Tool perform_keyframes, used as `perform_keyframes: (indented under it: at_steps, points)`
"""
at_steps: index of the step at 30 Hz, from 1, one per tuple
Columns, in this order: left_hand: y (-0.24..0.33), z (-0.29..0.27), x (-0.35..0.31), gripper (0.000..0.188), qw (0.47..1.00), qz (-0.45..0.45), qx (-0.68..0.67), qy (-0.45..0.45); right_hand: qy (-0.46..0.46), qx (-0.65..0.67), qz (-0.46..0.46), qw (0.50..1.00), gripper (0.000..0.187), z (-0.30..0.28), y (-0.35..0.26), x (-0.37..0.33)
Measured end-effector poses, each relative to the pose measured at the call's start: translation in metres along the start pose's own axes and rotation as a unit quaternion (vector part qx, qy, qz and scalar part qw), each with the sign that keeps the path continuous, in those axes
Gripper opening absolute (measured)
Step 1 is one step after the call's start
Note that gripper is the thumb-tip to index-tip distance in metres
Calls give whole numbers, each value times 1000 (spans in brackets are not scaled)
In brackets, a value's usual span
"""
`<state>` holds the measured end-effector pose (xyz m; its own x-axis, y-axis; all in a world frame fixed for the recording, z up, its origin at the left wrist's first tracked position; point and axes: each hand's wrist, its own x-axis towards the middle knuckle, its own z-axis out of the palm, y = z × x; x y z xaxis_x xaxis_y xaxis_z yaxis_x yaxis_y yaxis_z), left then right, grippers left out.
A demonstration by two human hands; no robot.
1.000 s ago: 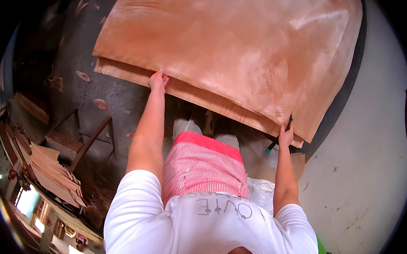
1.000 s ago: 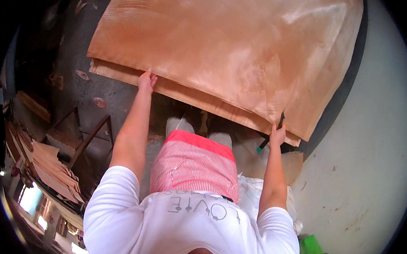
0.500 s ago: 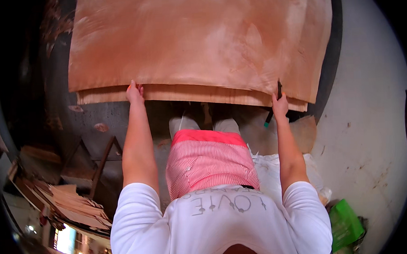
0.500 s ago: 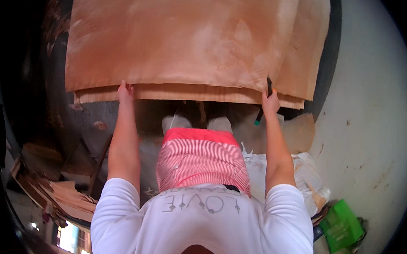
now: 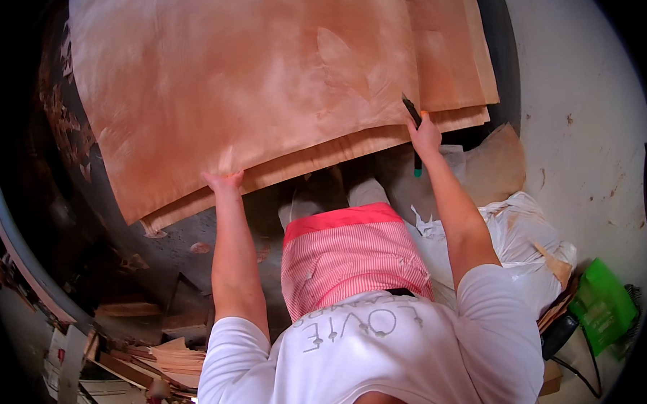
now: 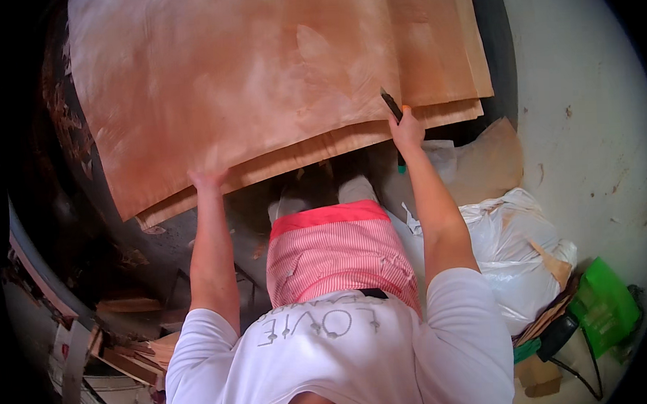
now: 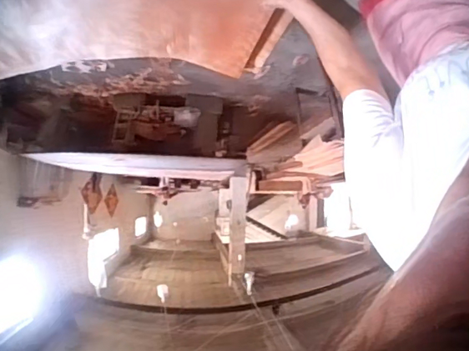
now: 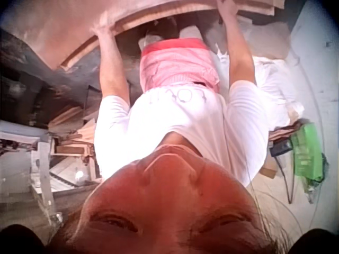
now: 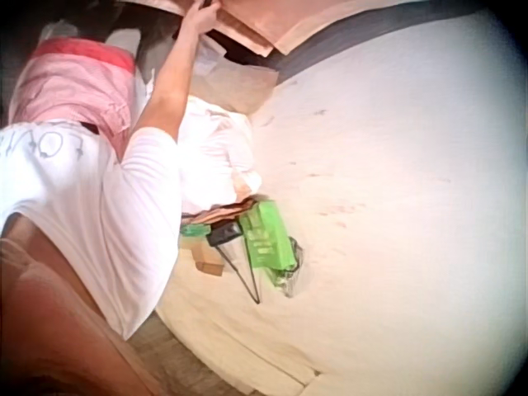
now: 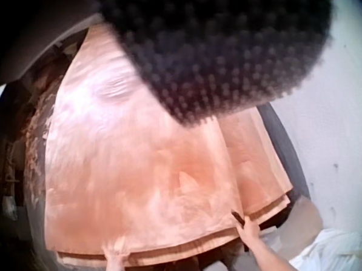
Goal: The person patches wood sheets by cutting small pieces of veneer to fit damaged areas on larger sheets using a utility knife.
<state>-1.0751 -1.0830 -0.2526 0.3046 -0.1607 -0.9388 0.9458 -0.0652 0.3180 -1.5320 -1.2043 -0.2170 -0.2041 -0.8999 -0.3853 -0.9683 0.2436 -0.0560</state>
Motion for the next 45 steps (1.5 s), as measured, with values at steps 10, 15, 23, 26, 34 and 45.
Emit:
perform_keyframes:
  at_steps: [10,15,23,26,34,45]
  points:
    - [5,4,8,60,999,-22,28,28,-9,57,-24,998,37,10,12,10]
    - [7,11,8,60,991,-15,119,51,-33,54,-21,998,36,14,15,18]
    - [0,11,11,70,982,16,150,115,22,198,10,980,61,14,40,-1]
    - [4,-13,22,70,988,37,119,95,2,297,164,941,39,4,67,-20]
    - [-58,-21,-10,51,910,85,377,148,180,180,222,941,30,4,213,-125]
    - [-85,5,-89,63,539,271,793,-85,230,150,129,953,26,-84,229,-171]
